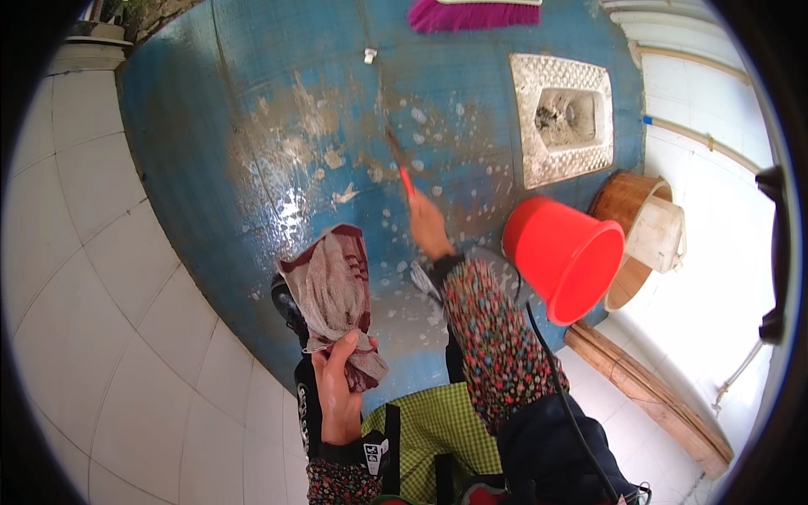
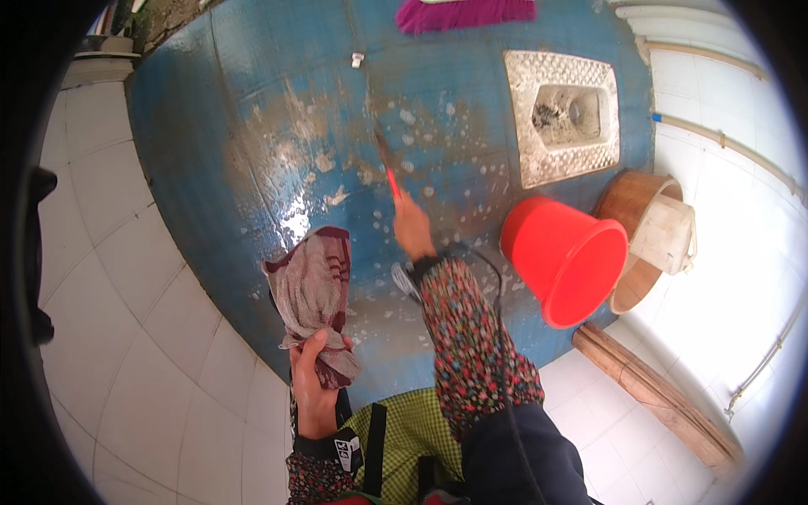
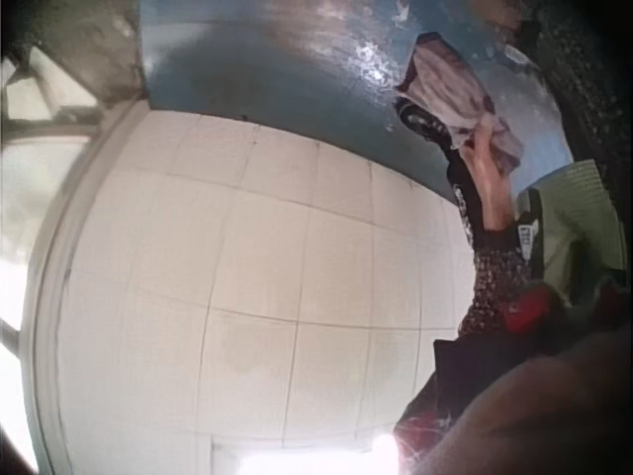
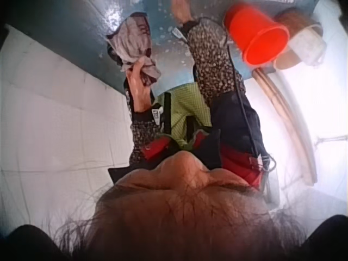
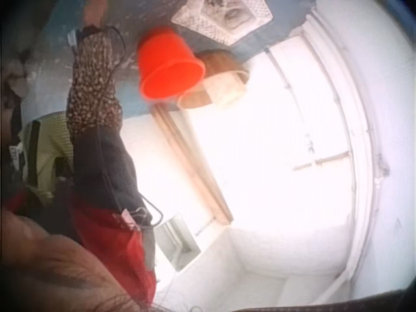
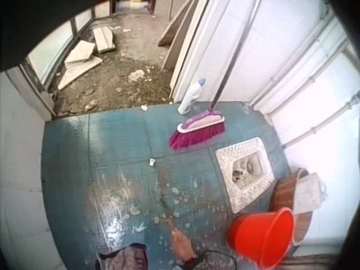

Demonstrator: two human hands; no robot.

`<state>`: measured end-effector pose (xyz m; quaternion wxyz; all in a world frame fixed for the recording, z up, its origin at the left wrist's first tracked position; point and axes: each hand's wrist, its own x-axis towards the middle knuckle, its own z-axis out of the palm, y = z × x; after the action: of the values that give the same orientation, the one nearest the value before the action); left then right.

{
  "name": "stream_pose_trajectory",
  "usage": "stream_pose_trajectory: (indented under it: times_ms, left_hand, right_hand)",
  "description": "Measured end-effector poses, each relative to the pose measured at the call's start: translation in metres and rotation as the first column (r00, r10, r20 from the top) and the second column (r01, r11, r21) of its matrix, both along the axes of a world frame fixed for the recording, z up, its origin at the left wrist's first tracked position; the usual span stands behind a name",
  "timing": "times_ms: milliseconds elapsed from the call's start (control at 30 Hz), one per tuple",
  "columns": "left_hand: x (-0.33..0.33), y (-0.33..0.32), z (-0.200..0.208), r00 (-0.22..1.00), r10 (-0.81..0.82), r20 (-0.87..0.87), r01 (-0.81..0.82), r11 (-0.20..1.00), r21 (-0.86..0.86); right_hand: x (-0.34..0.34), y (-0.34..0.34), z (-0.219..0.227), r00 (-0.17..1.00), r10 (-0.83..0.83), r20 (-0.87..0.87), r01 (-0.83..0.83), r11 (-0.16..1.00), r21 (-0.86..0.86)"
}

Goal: The person wipes exposed wall pipes with a cloth, then rinses the cloth in a red bucket and wrings it out. They scrape debris from the blue floor with a red-handled scraper, pour water from the bucket onto the floor, and sweep the area with a broom.

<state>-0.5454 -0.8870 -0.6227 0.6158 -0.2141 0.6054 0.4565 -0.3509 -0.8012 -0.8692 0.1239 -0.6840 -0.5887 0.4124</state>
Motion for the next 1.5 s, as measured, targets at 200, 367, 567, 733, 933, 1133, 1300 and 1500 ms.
stream_pose_trajectory:
  times_ms: [200, 367, 567, 733, 933, 1133, 1300, 1500]
  left_hand:
    - [0.003, -0.001, -0.002, 0.998, 0.022, -0.056, -0.023, 1.000, -0.020]
    - [-0.001, 0.002, 0.001, 1.000, -0.013, -0.020, 0.012, 0.999, -0.053]
    - [0.003, -0.002, -0.002, 0.995, 0.053, -0.084, -0.051, 0.998, 0.030]
    - [0.001, -0.003, -0.004, 0.997, 0.044, -0.059, -0.048, 0.997, -0.065]
    - [0.001, 0.003, 0.001, 0.994, 0.089, -0.071, -0.084, 0.994, 0.072]
    - [0.002, 0.001, 0.000, 0.997, -0.007, -0.073, 0.002, 0.998, -0.062]
    - [0.000, 0.004, 0.002, 0.998, 0.017, -0.060, -0.021, 0.998, -0.067]
    - [-0.002, 0.004, 0.002, 0.999, 0.052, -0.008, -0.053, 0.997, -0.062]
  right_hand:
    - [0.004, 0.003, 0.007, 0.997, 0.007, 0.078, 0.007, 0.985, -0.174]
    - [-0.009, 0.017, 0.000, 0.999, 0.018, 0.037, -0.012, 0.987, -0.159]
    - [0.003, -0.021, 0.003, 0.994, 0.038, 0.099, -0.015, 0.973, -0.229]
    - [-0.019, 0.026, -0.006, 0.998, 0.041, 0.051, -0.032, 0.986, -0.166]
    - [-0.009, 0.002, 0.007, 0.997, 0.011, 0.076, 0.017, 0.934, -0.357]
    - [-0.025, 0.021, -0.005, 0.998, 0.067, 0.020, -0.065, 0.993, -0.095]
    - [-0.016, 0.003, 0.002, 0.993, 0.076, 0.088, -0.048, 0.958, -0.283]
    - [-0.019, 0.008, -0.009, 1.000, 0.002, -0.007, -0.003, 0.988, -0.153]
